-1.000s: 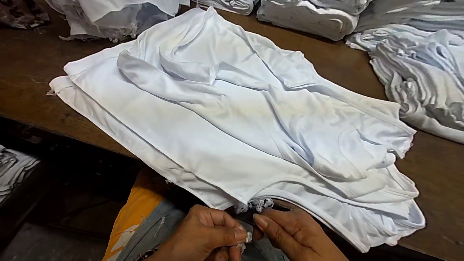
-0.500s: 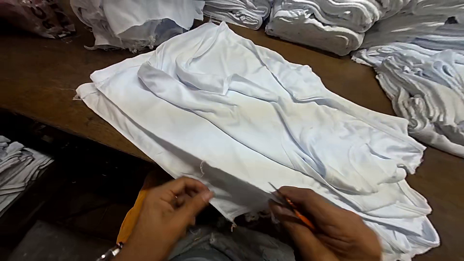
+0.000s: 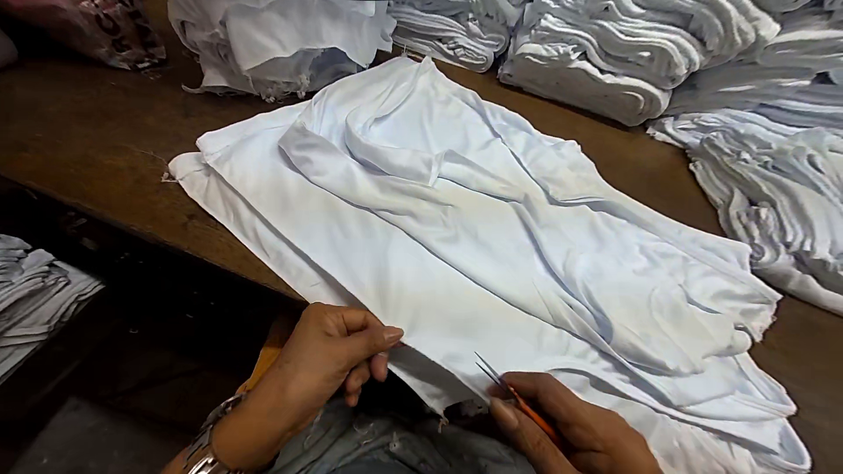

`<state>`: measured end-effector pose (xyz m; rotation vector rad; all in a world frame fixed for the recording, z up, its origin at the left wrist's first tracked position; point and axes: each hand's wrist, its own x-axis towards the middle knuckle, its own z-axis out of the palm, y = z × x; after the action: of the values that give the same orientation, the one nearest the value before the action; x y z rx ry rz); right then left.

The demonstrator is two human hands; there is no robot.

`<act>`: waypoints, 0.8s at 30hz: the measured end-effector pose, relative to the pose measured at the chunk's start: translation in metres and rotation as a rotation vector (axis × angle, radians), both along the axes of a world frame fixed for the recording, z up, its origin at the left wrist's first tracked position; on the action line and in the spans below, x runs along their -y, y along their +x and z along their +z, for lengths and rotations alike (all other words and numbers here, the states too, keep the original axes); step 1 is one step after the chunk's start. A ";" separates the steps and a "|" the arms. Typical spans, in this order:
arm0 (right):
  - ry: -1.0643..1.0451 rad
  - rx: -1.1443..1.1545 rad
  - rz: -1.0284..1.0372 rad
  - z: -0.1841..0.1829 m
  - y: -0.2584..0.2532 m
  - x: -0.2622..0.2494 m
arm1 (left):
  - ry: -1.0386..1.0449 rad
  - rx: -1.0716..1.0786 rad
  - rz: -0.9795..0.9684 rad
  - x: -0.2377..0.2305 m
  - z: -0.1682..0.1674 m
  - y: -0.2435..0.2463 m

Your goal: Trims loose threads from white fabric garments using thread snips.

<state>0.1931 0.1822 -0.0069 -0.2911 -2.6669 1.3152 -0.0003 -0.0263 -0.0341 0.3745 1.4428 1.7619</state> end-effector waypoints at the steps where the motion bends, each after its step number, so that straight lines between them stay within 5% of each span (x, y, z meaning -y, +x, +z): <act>1: -0.144 0.034 -0.003 -0.002 -0.003 0.006 | -0.001 -0.025 0.028 0.004 -0.003 0.002; 6: -0.532 0.201 -0.022 -0.014 -0.033 0.043 | 0.030 -0.158 0.092 0.023 -0.016 0.015; 24: -0.542 0.148 -0.086 -0.024 -0.070 0.060 | 0.131 -0.077 0.055 0.028 -0.022 0.016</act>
<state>0.1235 0.1224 -0.0312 -0.5760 -2.3177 2.0366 0.0159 -0.0544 -0.0565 0.4802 1.4073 1.9103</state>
